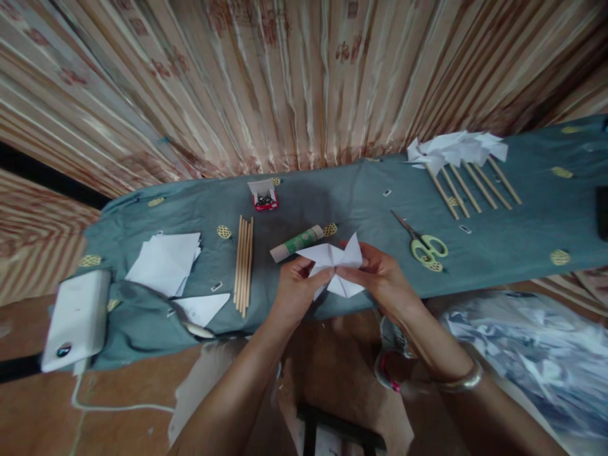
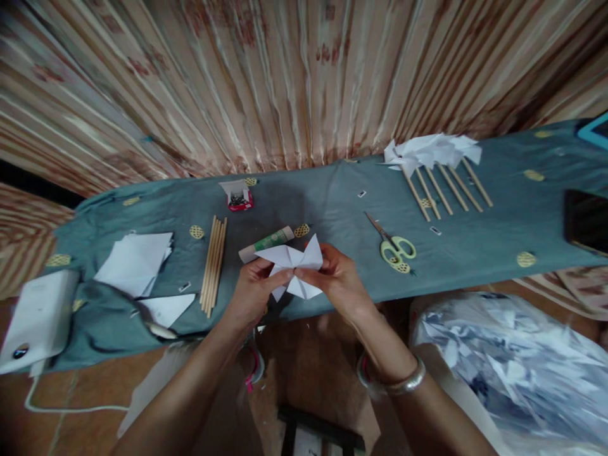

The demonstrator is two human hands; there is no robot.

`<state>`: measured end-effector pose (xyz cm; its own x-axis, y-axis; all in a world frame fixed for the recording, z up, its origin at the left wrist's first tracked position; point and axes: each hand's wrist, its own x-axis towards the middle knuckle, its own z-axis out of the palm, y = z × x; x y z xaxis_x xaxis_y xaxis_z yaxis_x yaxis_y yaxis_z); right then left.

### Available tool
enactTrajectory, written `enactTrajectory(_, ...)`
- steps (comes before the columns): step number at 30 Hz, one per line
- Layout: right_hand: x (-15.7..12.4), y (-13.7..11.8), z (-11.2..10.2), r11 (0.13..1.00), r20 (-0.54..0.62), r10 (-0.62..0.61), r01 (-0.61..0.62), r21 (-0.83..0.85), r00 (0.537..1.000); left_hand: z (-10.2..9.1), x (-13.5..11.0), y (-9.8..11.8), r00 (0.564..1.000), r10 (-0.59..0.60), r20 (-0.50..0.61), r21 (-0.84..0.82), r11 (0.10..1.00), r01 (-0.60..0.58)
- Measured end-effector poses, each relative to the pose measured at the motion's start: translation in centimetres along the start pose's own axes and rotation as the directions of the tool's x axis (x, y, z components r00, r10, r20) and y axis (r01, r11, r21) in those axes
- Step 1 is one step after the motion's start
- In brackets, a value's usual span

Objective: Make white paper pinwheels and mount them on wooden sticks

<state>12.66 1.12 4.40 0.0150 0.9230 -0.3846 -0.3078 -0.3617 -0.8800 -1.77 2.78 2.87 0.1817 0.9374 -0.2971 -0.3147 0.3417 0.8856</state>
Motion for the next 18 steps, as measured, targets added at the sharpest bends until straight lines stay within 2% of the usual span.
enactTrajectory(5, 0.1, 0.2, 0.5, 1.000, 0.018, -0.004, 0.003, 0.023, 1.000, -0.1, -0.3, 0.2, 1.000, -0.006, -0.002, -0.001, 1.000, 0.006)
enactTrajectory(9, 0.4, 0.1, 0.4, 0.998, 0.011, -0.007, 0.006, 0.056, 1.000, -0.4, -0.7, 0.8, 0.997, 0.075, -0.008, 0.033, 0.997, -0.075)
enactTrajectory(11, 0.5, 0.0, 0.0, 0.998, -0.014, -0.014, 0.015, 0.056, 1.000, -1.4, -0.6, 1.5, 0.991, 0.131, -0.040, 0.109, 0.986, -0.126)
enactTrajectory(13, 0.6, 0.0, -0.5, 0.997, -0.037, -0.018, 0.021, 0.069, 0.999, -3.2, -0.3, 2.4, 0.975, 0.209, -0.077, 0.268, 0.946, -0.182)
enactTrajectory(15, 0.6, -0.1, -0.9, 0.996, -0.047, -0.024, 0.027, 0.082, 0.999, -5.7, 0.3, 3.2, 0.910, 0.394, -0.129, 0.516, 0.810, -0.278)
enactTrajectory(16, 0.6, -0.1, -1.1, 0.996, -0.048, -0.026, 0.031, 0.087, 0.998, -7.1, 0.7, 3.5, 0.864, 0.487, -0.128, 0.659, 0.692, -0.293)
enactTrajectory(18, 0.5, -0.3, -1.2, 0.995, -0.047, -0.028, 0.032, 0.094, 0.998, -9.4, 1.4, 3.8, 0.791, 0.605, -0.091, 0.870, 0.435, -0.233)
